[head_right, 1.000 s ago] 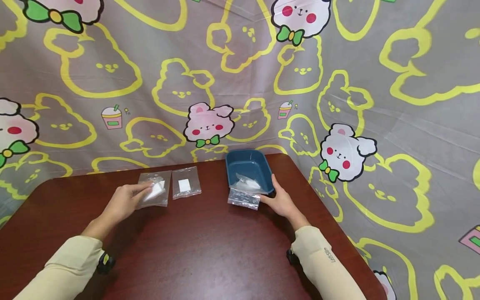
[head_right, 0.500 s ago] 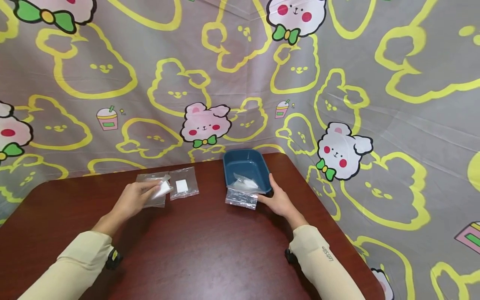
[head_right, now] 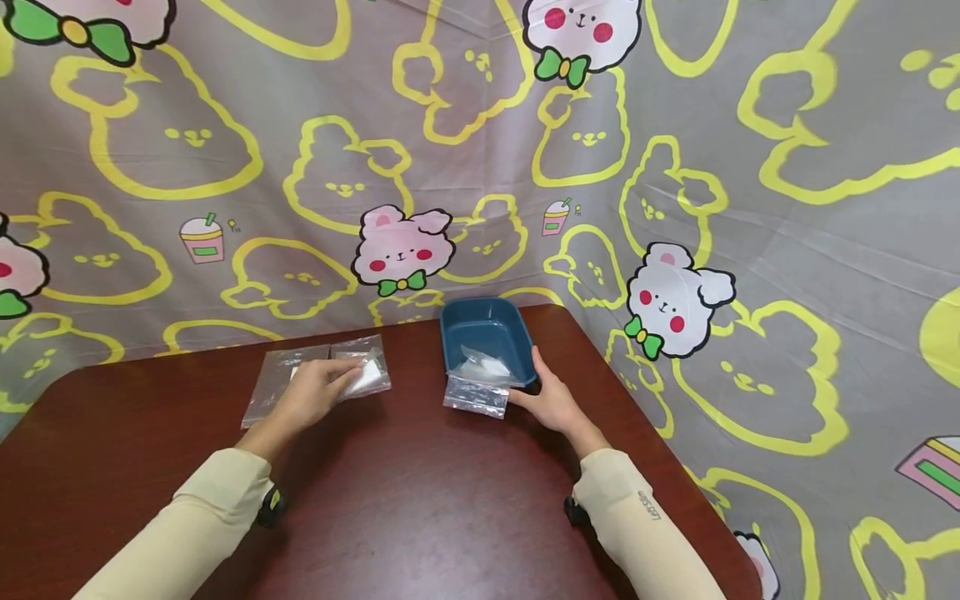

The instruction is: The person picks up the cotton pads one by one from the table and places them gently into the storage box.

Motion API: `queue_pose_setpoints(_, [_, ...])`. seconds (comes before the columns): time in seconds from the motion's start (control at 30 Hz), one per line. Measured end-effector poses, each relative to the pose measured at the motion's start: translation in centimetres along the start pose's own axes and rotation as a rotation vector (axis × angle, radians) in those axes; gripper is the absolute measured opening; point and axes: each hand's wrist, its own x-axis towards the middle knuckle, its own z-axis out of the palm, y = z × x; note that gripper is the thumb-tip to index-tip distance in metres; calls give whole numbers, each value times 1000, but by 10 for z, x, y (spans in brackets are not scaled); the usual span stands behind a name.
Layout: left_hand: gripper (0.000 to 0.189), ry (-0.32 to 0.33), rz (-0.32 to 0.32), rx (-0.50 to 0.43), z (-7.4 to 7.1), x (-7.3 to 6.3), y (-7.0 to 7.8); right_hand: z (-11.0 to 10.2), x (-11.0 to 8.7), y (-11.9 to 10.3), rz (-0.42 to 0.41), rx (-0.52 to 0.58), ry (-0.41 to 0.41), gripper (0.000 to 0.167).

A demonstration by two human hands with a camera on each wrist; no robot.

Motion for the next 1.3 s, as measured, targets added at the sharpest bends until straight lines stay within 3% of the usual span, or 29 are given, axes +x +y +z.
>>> queue_pose_setpoints(0.1, [25, -4, 21, 4, 9, 6, 8, -1, 0, 1, 0, 0, 0, 108])
queue_pose_setpoints(0.33, [27, -63, -1, -17, 29, 22, 30, 0, 1, 3, -7, 8, 4, 109])
queue_pose_setpoints(0.67, [27, -87, 50, -18, 53, 40, 54, 1, 2, 1, -8, 6, 9, 109])
queue_pose_setpoints(0.97, [28, -184, 15, 0, 70, 56, 75, 2, 2, -2, 10, 15, 1, 109])
queue_pose_setpoints(1.3, [29, -236, 50, 43, 98, 66, 96, 1, 1, 0, 2, 22, 12, 108])
